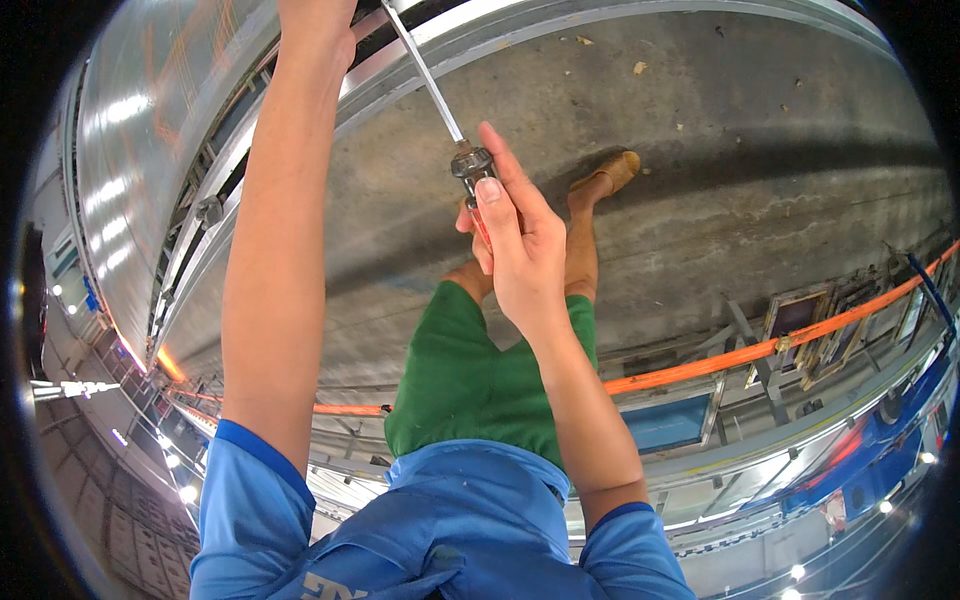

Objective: The person aligns a purple bag on a metal frame, uses a screwdriver to tighten clamps, and places a white paper template over the bag to check alignment. The person then removes the template and continues adjusting the bag and frame.

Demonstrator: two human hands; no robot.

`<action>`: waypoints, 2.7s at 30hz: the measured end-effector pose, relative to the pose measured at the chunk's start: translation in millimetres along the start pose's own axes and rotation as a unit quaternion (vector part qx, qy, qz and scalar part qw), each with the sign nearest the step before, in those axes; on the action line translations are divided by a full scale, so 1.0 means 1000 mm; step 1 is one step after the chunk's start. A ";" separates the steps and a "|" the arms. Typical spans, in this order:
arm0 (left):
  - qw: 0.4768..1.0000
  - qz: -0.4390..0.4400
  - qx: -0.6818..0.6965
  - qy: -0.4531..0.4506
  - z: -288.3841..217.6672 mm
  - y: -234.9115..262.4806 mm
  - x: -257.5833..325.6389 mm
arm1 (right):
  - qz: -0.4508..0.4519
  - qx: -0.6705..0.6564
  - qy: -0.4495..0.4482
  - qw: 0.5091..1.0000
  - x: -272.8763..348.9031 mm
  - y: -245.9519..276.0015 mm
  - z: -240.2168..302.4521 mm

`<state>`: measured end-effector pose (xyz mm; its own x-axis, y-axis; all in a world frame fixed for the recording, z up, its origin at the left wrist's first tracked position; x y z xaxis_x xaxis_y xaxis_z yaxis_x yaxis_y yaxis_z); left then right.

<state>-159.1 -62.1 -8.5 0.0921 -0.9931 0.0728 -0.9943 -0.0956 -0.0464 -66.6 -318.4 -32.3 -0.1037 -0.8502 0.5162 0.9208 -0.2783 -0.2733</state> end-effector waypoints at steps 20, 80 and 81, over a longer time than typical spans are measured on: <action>0.999 -0.004 -0.032 -0.004 -0.001 0.002 0.005 | 0.223 -0.509 -0.148 0.818 -0.007 -0.016 -0.025; 0.969 0.238 0.029 0.064 0.003 0.037 0.007 | 0.043 0.004 -0.015 0.999 0.063 0.079 -0.020; 0.968 0.239 0.042 0.061 0.002 0.034 0.009 | 0.038 -0.003 0.008 0.999 0.053 0.067 -0.015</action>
<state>-192.0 -74.0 -11.6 -0.3886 -0.9107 0.1398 -0.9139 0.3616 -0.1846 -15.8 -388.7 -36.1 -0.0396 -0.8757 0.4812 0.9242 -0.2151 -0.3154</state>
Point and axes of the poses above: each hand's wrist, its own x-axis away from the middle knuckle, its own y-axis out of the back of the hand, z = x × y, the point moved 3 cm from there along -x, towards the middle knuckle, and after that the axes turned 12 degrees about x, right-handed, at the moved point
